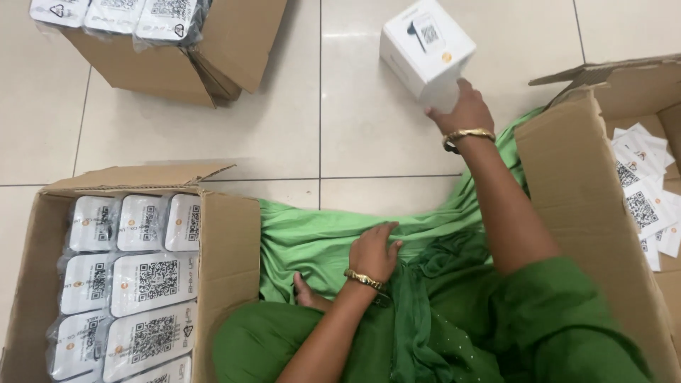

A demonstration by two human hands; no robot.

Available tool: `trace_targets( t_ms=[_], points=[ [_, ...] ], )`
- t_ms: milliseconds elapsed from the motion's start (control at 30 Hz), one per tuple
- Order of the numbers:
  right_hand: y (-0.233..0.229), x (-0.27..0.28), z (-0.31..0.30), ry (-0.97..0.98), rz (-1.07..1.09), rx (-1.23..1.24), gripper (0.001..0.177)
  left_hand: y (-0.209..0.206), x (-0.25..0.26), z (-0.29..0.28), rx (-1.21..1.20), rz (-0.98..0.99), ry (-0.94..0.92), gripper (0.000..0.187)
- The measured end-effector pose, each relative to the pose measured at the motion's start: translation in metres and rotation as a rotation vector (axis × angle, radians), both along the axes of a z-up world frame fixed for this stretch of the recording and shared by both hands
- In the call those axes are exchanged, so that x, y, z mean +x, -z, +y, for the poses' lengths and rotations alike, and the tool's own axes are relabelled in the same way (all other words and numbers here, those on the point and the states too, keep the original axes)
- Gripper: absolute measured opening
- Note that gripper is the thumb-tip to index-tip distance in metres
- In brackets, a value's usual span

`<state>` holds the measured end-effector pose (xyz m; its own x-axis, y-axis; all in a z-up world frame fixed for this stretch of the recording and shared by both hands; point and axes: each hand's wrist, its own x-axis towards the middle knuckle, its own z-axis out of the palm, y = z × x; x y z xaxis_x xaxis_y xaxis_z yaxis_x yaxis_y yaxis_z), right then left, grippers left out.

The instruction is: The person packs electronic devices into individual retail boxes and places them into larger shipping containers.

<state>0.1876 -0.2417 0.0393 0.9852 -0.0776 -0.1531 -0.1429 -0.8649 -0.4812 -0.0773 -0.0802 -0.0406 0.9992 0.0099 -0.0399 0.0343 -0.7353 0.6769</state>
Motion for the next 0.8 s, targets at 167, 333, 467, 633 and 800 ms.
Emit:
trace_targets(
  t_ms=[167, 333, 467, 633, 800],
  points=[
    [0.004, 0.035, 0.043, 0.039, 0.127, -0.206, 0.121, -0.006, 0.008, 0.003, -0.083, -0.03, -0.049, 0.039],
    [0.071, 0.028, 0.017, -0.321, -0.122, -0.212, 0.094, -0.009, 0.015, 0.007, -0.16, -0.053, -0.194, 0.037],
    [0.068, -0.012, -0.003, -0.674, -0.024, -0.236, 0.085, 0.004, 0.024, 0.014, -0.166, -0.166, -0.314, 0.049],
    [0.083, -0.094, -0.018, -0.701, -0.465, -0.257, 0.063, 0.065, 0.031, 0.019, -0.3, -0.087, -0.397, 0.081],
    [0.102, -0.139, -0.02, -0.479, -0.466, -0.01, 0.066, 0.09, 0.031, 0.016, -0.321, 0.063, -0.218, 0.082]
  ],
)
